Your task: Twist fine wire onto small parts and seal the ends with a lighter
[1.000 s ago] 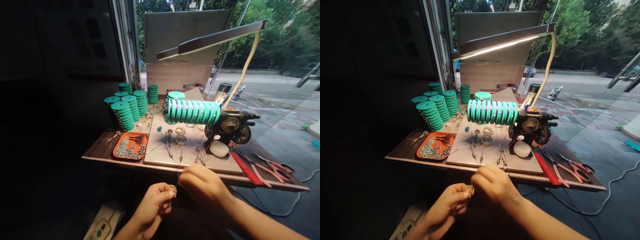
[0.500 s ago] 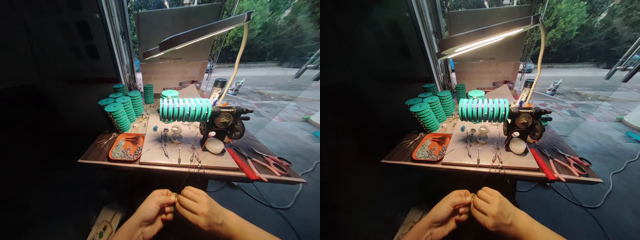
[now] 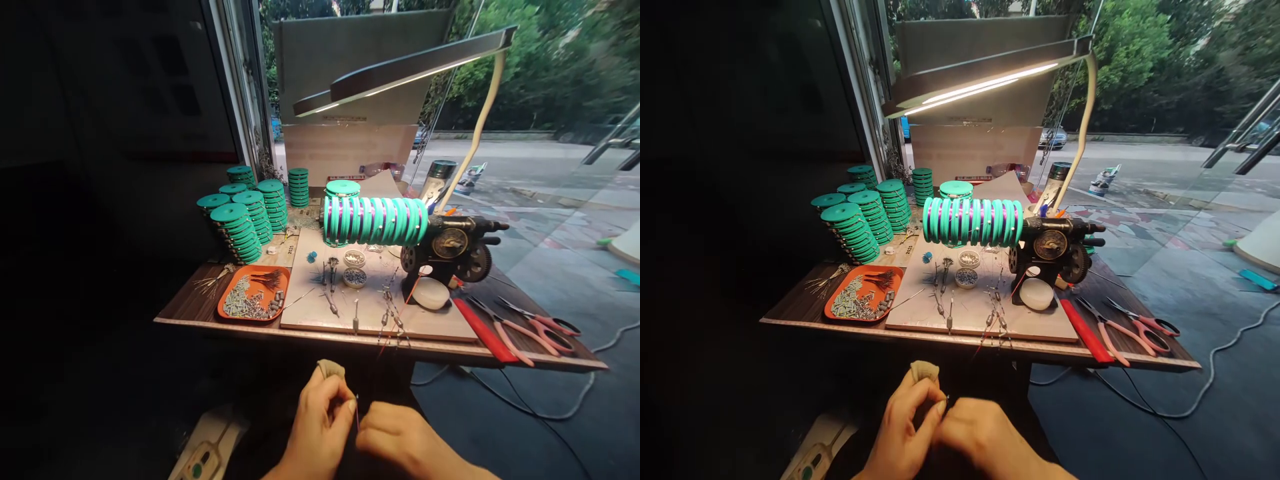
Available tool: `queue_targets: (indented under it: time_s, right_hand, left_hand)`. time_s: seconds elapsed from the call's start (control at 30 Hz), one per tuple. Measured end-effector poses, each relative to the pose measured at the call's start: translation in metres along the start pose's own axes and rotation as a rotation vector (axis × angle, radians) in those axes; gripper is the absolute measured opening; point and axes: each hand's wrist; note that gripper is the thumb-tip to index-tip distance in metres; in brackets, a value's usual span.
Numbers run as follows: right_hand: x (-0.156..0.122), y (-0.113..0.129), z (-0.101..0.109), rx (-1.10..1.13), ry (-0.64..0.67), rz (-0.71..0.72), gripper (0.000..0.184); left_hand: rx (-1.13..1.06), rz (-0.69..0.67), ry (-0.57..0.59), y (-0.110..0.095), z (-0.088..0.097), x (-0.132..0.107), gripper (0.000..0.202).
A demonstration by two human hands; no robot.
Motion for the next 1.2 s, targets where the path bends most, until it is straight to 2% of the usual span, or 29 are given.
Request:
queue_targets:
  time_s: [0.07, 0.1, 0.13, 0.2, 0.27, 0.33, 0.4, 0.53, 0.63, 0.7, 0.73, 0.77, 0.83, 0.9, 0.97, 1.07, 1.2]
  right_hand:
    - [0.025, 0.012, 0.013, 0.205, 0.065, -0.182, 0.031]
    - [0.04, 0.017, 0.019, 0.306, 0.118, -0.343, 0.024]
    - [0.055, 0.02, 0.023, 0.416, 0.166, -0.504, 0.017]
    - [0.086, 0.021, 0.028, 0.58, 0.23, -0.731, 0.012]
    - [0.111, 0.017, 0.027, 0.67, 0.298, -0.834, 0.012]
    - [0.126, 0.011, 0.023, 0.68, 0.352, -0.86, 0.014]
    - [0.134, 0.005, 0.018, 0.648, 0.376, -0.866, 0.018]
    - [0.136, 0.0, 0.011, 0.562, 0.396, -0.861, 0.021]
    - [0.132, 0.001, 0.014, 0.468, 0.393, -0.79, 0.018]
    - [0.122, 0.003, 0.022, 0.369, 0.334, -0.707, 0.012]
    - [0.114, 0.003, 0.026, 0.321, 0.292, -0.674, 0.008]
    - [0.103, 0.003, 0.03, 0.264, 0.232, -0.622, 0.005]
    - [0.076, 0.001, 0.035, 0.133, 0.07, -0.465, 0.004]
    - [0.046, -0.002, 0.033, -0.09, -0.159, -0.11, 0.017]
    - [0.023, -0.004, 0.026, -0.251, -0.195, 0.126, 0.025]
    - [0.009, -0.005, 0.012, -0.365, -0.133, 0.293, 0.027]
    - [0.018, -0.007, 0.002, -0.431, -0.166, 0.355, 0.027]
  left_hand:
    - [0.033, -0.137, -0.1, 0.004, -0.004, -0.007, 0.01]
    - [0.022, -0.185, -0.179, 0.007, -0.006, -0.01, 0.008]
    - [0.01, -0.209, -0.268, 0.01, -0.01, -0.012, 0.01]
    - [0.03, -0.206, -0.442, 0.017, -0.015, -0.013, 0.018]
    - [0.09, -0.226, -0.591, 0.022, -0.018, -0.011, 0.021]
    - [0.139, -0.272, -0.666, 0.026, -0.018, -0.008, 0.019]
    - [0.193, -0.252, -0.607, 0.027, -0.015, -0.008, 0.017]
    - [0.404, -0.106, -0.329, 0.022, -0.006, -0.011, 0.02]
    - [0.419, -0.161, -0.271, 0.011, 0.001, -0.01, 0.018]
    - [0.279, -0.173, -0.198, 0.001, 0.007, -0.005, 0.014]
    - [0.165, -0.136, -0.14, -0.003, 0.009, -0.002, 0.013]
    - [0.033, -0.062, -0.094, -0.007, 0.012, 0.002, 0.014]
    - [-0.269, 0.17, -0.014, -0.013, 0.015, 0.008, 0.017]
    - [-0.553, 0.433, 0.064, -0.014, 0.016, 0.013, 0.018]
    - [-0.733, 0.616, 0.132, -0.013, 0.016, 0.014, 0.018]
    - [-0.827, 0.702, 0.181, -0.01, 0.014, 0.013, 0.021]
    - [-0.847, 0.73, 0.206, -0.007, 0.015, 0.014, 0.024]
Point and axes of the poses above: each hand's wrist, its own x-axis towards the middle knuckle, its own z-axis out of the back of the hand, y = z × x, and after that the axes turned 9 degrees about -z, right-handed
